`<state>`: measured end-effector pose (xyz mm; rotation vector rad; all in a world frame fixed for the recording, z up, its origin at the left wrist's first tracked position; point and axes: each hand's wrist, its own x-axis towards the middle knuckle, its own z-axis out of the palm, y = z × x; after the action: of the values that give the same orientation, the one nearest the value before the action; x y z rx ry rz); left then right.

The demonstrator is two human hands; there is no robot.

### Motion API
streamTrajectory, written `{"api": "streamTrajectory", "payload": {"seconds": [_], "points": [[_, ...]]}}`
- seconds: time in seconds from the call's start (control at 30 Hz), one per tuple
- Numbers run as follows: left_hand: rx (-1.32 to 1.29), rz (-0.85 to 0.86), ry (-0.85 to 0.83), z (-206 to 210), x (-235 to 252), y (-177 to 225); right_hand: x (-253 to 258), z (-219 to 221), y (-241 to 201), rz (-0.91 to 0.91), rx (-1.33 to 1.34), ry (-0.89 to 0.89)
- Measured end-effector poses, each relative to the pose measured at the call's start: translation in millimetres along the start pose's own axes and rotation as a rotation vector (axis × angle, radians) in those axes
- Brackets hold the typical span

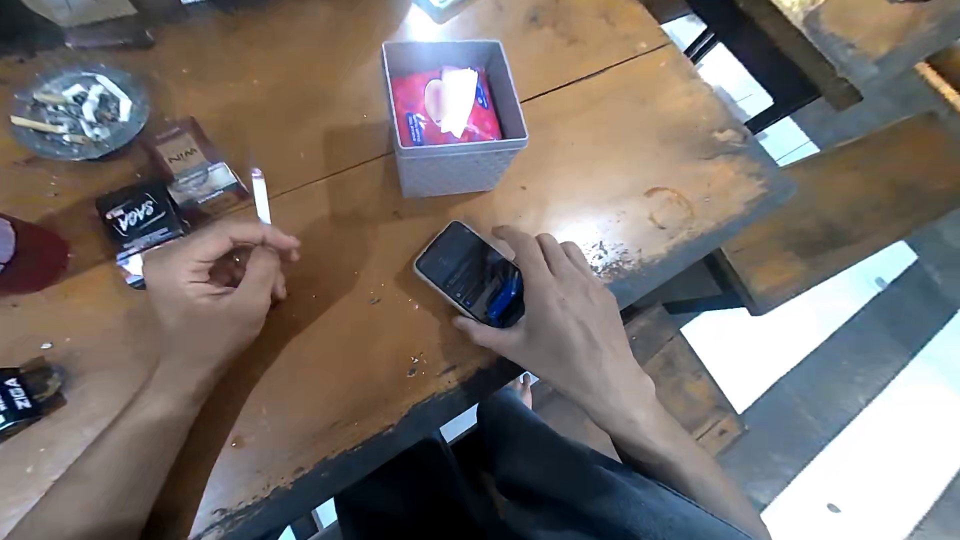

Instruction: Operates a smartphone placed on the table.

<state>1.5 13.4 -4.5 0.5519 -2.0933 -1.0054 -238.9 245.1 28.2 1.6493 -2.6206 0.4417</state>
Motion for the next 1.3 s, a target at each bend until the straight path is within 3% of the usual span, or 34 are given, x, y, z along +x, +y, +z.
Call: {"api": "streamTrajectory", "payload": {"seconds": [0.2, 0.37, 0.43, 0.5, 0.57, 0.67, 0.8, 0.93, 1.3], "points": [[-0.006, -0.072, -0.013, 0, -2, -1, 9, 5, -12, 0.033, -0.027, -0.057], [-0.041, -0.083, -0.010, 0, 3, 1, 11, -3, 29, -0.119, 0.549, -0.095], [-0.010, -0.124, -0.014, -1, 3, 4, 9, 6, 47, -0.269, 0.710, 0.006], [0.002, -0.128, -0.023, -2, 2, 3, 6, 18, 58, -0.401, 0.688, 0.124], [-0.002, -0.124, -0.031, -1, 1, 2, 4, 22, 63, -0.471, 0.628, 0.084], [-0.009, -0.133, -0.031, -2, 1, 1, 8, 23, 60, -0.415, 0.511, -0.036], [-0.026, -0.134, -0.053, -3, -1, -6, 13, 22, 57, -0.332, 0.389, -0.030], [-0.032, -0.093, -0.062, -6, -8, -19, 8, 20, 62, -0.404, 0.477, 0.011], [-0.018, -0.109, -0.060, -6, -7, -9, -5, 22, 62, -0.546, 0.503, 0.099]]}}
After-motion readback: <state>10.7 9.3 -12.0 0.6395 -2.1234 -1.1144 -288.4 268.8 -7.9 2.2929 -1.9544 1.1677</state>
